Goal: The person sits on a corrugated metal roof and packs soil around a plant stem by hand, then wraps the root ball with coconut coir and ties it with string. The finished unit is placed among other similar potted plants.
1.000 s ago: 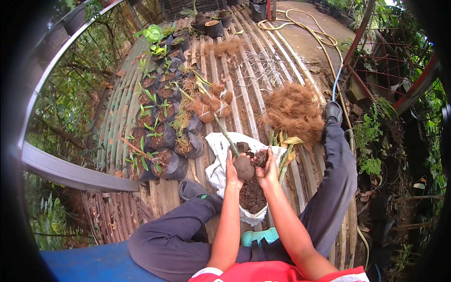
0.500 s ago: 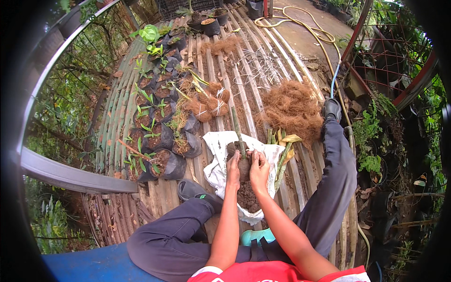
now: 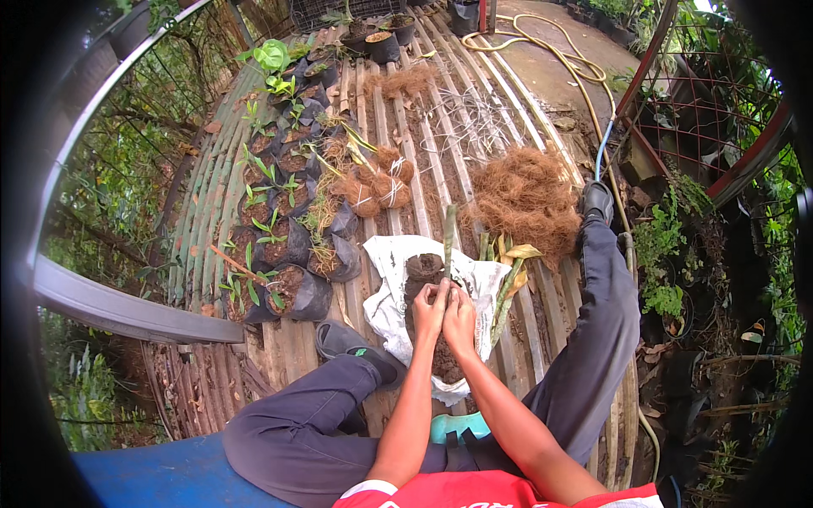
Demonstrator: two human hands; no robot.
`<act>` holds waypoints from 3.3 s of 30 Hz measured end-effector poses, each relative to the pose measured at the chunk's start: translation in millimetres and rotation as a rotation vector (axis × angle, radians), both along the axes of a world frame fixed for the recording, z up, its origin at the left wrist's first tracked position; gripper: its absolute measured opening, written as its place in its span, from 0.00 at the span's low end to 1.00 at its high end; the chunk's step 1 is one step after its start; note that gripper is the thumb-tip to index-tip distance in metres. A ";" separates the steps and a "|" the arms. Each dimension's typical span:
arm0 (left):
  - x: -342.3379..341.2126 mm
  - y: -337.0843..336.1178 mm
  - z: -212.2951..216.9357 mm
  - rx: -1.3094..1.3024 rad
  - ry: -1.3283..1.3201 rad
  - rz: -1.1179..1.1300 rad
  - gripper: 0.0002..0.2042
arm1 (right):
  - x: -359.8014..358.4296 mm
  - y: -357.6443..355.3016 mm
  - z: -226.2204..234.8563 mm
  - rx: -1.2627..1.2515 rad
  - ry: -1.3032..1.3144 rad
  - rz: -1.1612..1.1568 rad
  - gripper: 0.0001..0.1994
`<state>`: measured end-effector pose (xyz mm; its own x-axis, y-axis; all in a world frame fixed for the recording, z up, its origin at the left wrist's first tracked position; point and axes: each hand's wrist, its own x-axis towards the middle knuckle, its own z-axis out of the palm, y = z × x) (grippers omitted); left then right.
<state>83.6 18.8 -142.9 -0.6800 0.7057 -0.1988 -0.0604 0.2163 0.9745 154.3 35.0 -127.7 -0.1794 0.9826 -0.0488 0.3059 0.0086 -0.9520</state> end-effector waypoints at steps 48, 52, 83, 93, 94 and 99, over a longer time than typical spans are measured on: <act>19.2 -6.5 49.1 0.068 0.699 -0.102 0.18 | 23.9 31.2 -41.4 -1.051 1.073 0.060 0.21; 28.6 -7.9 52.2 -0.054 0.698 0.057 0.17 | 8.6 31.5 -40.6 -0.935 1.010 -0.014 0.19; 50.3 -33.3 38.5 0.097 0.614 0.235 0.12 | 19.6 24.0 3.6 -0.887 0.868 0.342 0.20; 54.5 -33.0 27.5 0.071 0.557 0.273 0.13 | 20.1 24.9 -4.3 -0.794 0.731 0.420 0.20; 53.4 -34.4 24.4 0.065 0.540 0.285 0.13 | 19.7 24.6 -2.8 -0.772 0.665 0.423 0.21; 40.5 -24.6 26.7 0.111 -0.072 0.340 0.13 | 17.9 30.1 13.2 -0.806 0.666 0.322 0.24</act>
<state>124.1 -5.8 -116.2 -0.8667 0.4613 -0.1898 -0.1802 0.0652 0.9815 172.2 65.0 -114.5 -0.6507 0.6083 -0.4545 -0.1774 -0.7037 -0.6880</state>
